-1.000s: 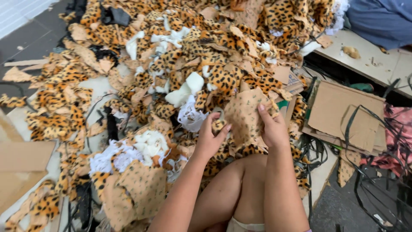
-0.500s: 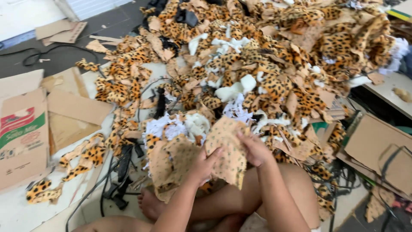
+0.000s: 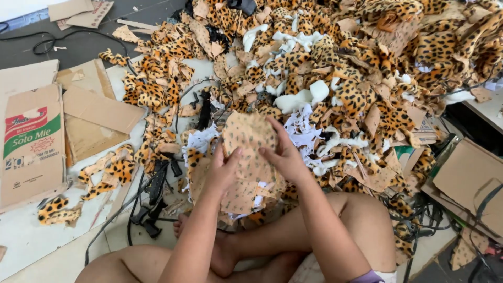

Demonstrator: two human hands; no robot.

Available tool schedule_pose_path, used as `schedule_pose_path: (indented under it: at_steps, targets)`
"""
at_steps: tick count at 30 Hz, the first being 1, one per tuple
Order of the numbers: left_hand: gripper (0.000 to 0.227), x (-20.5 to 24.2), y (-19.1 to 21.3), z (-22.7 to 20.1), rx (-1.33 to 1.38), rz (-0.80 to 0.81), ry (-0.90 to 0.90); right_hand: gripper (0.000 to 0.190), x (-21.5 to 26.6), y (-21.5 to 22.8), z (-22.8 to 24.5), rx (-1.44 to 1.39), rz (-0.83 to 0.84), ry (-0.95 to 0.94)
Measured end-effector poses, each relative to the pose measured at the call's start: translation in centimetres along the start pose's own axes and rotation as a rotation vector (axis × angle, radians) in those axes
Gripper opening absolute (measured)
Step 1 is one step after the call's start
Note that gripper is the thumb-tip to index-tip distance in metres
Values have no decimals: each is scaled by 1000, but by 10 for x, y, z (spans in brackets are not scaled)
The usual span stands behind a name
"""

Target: Assembling bundles of fabric scraps and stuffing onto cardboard pieces and securing them with wire

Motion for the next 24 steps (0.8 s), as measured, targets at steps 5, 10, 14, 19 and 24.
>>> schedule_pose_path:
  at_steps: [5, 10, 14, 19, 24]
  targets:
    - [75, -6, -12, -5, -176, 20, -134, 82, -8, 12, -25, 74, 18, -9]
    - [80, 5, -23, 0, -407, 78, -135, 68, 11, 13, -65, 505, -75, -246]
    - [67, 28, -34, 0, -663, 90, -208, 36, 32, 18, -65, 485, -168, -168]
    - [61, 20, -39, 25, -789, 114, -163, 29, 34, 27, -73, 579, -196, -84]
    - [64, 38, -46, 11, -889, 150, -105, 27, 32, 39, -84, 633, -198, -233]
Point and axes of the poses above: each hand's wrist, its own x-axis away from the middle knuckle, its own y-axis out of the back of the hand, z = x × y, the point moved 8 cm from there along -x, towards the middle knuckle, and after that the axes turned 1 degree about -x, right-handed, at the moved point
